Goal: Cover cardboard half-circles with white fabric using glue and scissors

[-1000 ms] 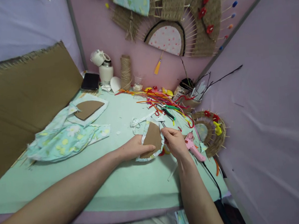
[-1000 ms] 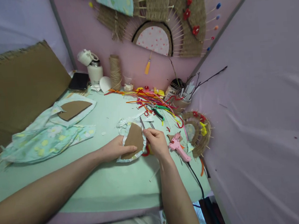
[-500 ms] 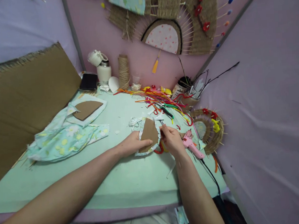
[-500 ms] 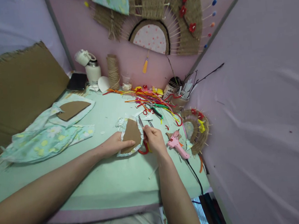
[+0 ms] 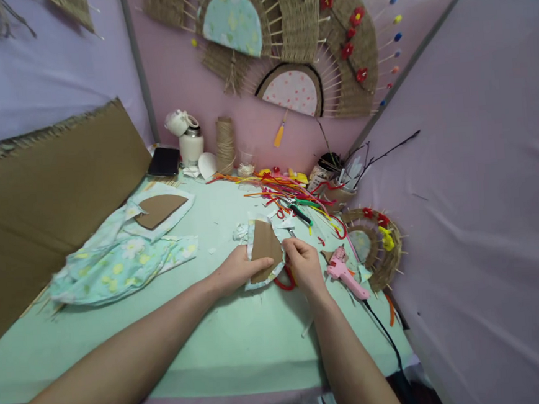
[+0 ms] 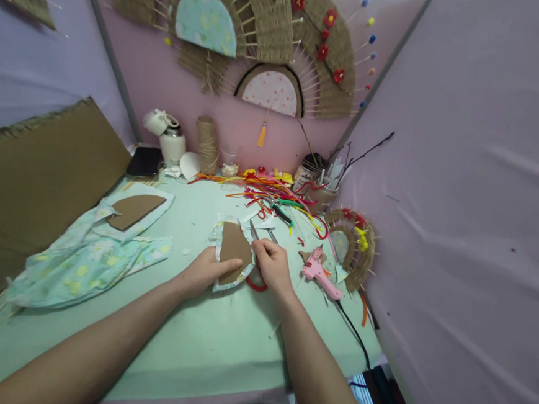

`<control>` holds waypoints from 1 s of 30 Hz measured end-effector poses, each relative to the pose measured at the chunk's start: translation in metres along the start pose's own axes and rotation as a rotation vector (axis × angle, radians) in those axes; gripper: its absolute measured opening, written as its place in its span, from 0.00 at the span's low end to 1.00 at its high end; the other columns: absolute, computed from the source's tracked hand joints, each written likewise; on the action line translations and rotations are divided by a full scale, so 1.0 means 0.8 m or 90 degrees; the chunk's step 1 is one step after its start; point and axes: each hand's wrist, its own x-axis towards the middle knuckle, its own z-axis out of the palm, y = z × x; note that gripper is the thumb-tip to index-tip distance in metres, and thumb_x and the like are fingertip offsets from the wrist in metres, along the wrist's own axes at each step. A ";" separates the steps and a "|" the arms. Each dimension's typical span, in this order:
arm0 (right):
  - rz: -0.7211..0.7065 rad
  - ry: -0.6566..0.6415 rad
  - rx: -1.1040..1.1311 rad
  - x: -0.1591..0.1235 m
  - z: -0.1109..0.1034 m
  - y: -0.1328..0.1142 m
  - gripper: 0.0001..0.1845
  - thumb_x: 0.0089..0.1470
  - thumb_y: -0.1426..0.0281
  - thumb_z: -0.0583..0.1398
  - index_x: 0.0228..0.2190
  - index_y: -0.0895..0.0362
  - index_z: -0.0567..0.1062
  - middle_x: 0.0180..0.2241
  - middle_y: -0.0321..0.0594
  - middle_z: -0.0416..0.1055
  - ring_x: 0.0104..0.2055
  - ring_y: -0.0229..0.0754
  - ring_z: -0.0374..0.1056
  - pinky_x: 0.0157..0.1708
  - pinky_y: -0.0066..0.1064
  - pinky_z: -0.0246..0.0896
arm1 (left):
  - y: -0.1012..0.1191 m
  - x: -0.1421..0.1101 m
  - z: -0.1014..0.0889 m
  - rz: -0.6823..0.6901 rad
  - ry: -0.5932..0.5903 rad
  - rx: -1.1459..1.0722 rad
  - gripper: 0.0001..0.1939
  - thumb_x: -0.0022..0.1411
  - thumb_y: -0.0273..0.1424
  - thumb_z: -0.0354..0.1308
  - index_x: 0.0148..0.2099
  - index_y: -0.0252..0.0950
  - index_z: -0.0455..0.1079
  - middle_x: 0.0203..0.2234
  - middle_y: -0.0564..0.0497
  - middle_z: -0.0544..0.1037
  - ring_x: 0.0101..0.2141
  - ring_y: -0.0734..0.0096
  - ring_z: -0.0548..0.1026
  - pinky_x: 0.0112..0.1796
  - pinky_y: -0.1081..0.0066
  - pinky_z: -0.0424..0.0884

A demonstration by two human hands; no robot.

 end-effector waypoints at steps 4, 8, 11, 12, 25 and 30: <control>-0.043 0.012 -0.016 0.000 0.002 -0.005 0.15 0.50 0.61 0.62 0.18 0.55 0.72 0.22 0.33 0.63 0.27 0.38 0.57 0.31 0.28 0.54 | 0.003 -0.004 0.000 -0.014 0.027 0.039 0.14 0.50 0.37 0.63 0.36 0.31 0.74 0.28 0.48 0.78 0.28 0.66 0.73 0.30 0.69 0.67; -0.034 0.016 -0.006 -0.001 0.003 -0.003 0.17 0.51 0.57 0.61 0.20 0.55 0.74 0.23 0.35 0.64 0.27 0.38 0.58 0.30 0.29 0.54 | 0.004 -0.001 0.000 -0.007 0.038 0.032 0.15 0.50 0.37 0.64 0.37 0.31 0.75 0.30 0.47 0.79 0.30 0.64 0.75 0.32 0.68 0.68; 0.014 -0.003 0.025 0.000 0.004 0.008 0.24 0.55 0.50 0.53 0.26 0.56 0.76 0.19 0.33 0.62 0.20 0.36 0.55 0.21 0.28 0.50 | 0.002 0.004 0.000 0.011 0.067 -0.056 0.22 0.48 0.38 0.66 0.44 0.31 0.73 0.37 0.44 0.80 0.36 0.61 0.76 0.38 0.65 0.70; 0.027 -0.009 0.033 0.000 0.004 0.011 0.26 0.56 0.49 0.52 0.27 0.56 0.75 0.18 0.33 0.61 0.19 0.36 0.53 0.20 0.28 0.48 | 0.002 0.006 0.000 0.014 0.073 -0.083 0.24 0.48 0.38 0.66 0.46 0.31 0.72 0.38 0.43 0.79 0.38 0.60 0.76 0.39 0.64 0.70; -0.025 0.020 -0.036 0.000 0.011 0.010 0.18 0.55 0.58 0.56 0.20 0.56 0.71 0.18 0.32 0.62 0.23 0.37 0.56 0.26 0.29 0.53 | -0.001 0.011 0.000 0.005 0.111 -0.173 0.24 0.45 0.35 0.69 0.44 0.32 0.72 0.35 0.47 0.79 0.35 0.65 0.76 0.38 0.66 0.71; -0.020 0.001 -0.050 -0.002 0.014 0.010 0.18 0.51 0.58 0.61 0.18 0.56 0.69 0.17 0.30 0.59 0.22 0.35 0.54 0.25 0.28 0.51 | -0.003 0.012 -0.001 0.004 0.138 -0.201 0.23 0.44 0.35 0.70 0.43 0.32 0.71 0.32 0.49 0.79 0.32 0.66 0.75 0.35 0.67 0.71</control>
